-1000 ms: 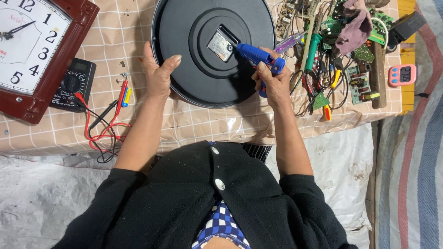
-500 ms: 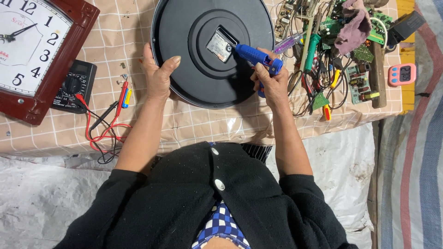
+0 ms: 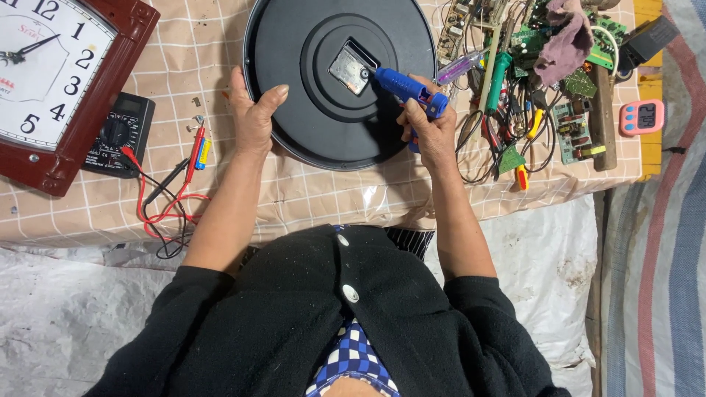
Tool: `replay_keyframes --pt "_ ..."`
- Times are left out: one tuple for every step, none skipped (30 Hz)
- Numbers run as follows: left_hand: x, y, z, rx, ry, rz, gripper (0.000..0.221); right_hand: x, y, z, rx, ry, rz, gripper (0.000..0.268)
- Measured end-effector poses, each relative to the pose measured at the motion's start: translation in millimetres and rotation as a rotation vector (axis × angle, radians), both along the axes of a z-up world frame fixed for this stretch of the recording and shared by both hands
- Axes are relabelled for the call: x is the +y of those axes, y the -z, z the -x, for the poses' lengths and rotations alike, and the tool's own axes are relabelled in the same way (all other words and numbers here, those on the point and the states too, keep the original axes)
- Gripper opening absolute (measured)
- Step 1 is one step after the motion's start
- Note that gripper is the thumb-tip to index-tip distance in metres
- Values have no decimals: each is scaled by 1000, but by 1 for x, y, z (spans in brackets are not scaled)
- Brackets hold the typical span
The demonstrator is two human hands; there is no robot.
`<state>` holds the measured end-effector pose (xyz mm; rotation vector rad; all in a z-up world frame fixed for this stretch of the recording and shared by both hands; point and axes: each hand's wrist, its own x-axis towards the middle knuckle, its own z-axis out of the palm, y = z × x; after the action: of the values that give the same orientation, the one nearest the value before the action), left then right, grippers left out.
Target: The person is preparing clock components by applying hot glue to a mechanism and assembling it into a frame, then using a screwdriver.
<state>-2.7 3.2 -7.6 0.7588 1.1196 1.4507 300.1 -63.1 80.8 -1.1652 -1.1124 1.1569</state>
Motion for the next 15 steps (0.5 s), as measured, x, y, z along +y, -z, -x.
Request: replay_keyframes --pt "0 -1 0 1 2 -1 116 -2 4 -3 1 2 -1 56" --pt "0 -2 0 -20 8 -18 108 -3 8 -6 71 3 -35 55" --pt "0 -3 0 -41 14 -35 101 -5 12 -9 141 5 -69 54" --pt "-1 -4 0 -42 15 -33 101 -8 14 -11 140 6 -66 54" --pt "-2 -4 1 -20 15 -56 95 -11 16 -13 209 38 -55 58" --pt "0 -5 1 3 16 -82 89 -13 17 -15 278 71 -48 61" --pt "1 -2 1 2 17 -83 89 -17 21 -18 277 72 -49 61" --pt "2 1 1 -28 26 -87 88 -21 25 -22 347 104 -13 60" --pt "2 4 1 -58 34 -92 88 -26 29 -26 416 137 23 58" --pt "2 6 1 -60 36 -88 88 -30 28 -26 414 139 26 58" --pt "1 8 2 -60 27 -43 101 -34 26 -26 398 158 46 63" --pt "4 8 3 -59 17 -4 114 -35 23 -26 382 173 60 68" --pt "3 6 1 -61 16 -7 114 -36 23 -27 381 172 57 68" --pt "2 3 1 -69 27 -32 106 -37 23 -26 365 178 53 68" --pt "1 1 1 -78 39 -57 98 -39 23 -25 349 184 48 68"
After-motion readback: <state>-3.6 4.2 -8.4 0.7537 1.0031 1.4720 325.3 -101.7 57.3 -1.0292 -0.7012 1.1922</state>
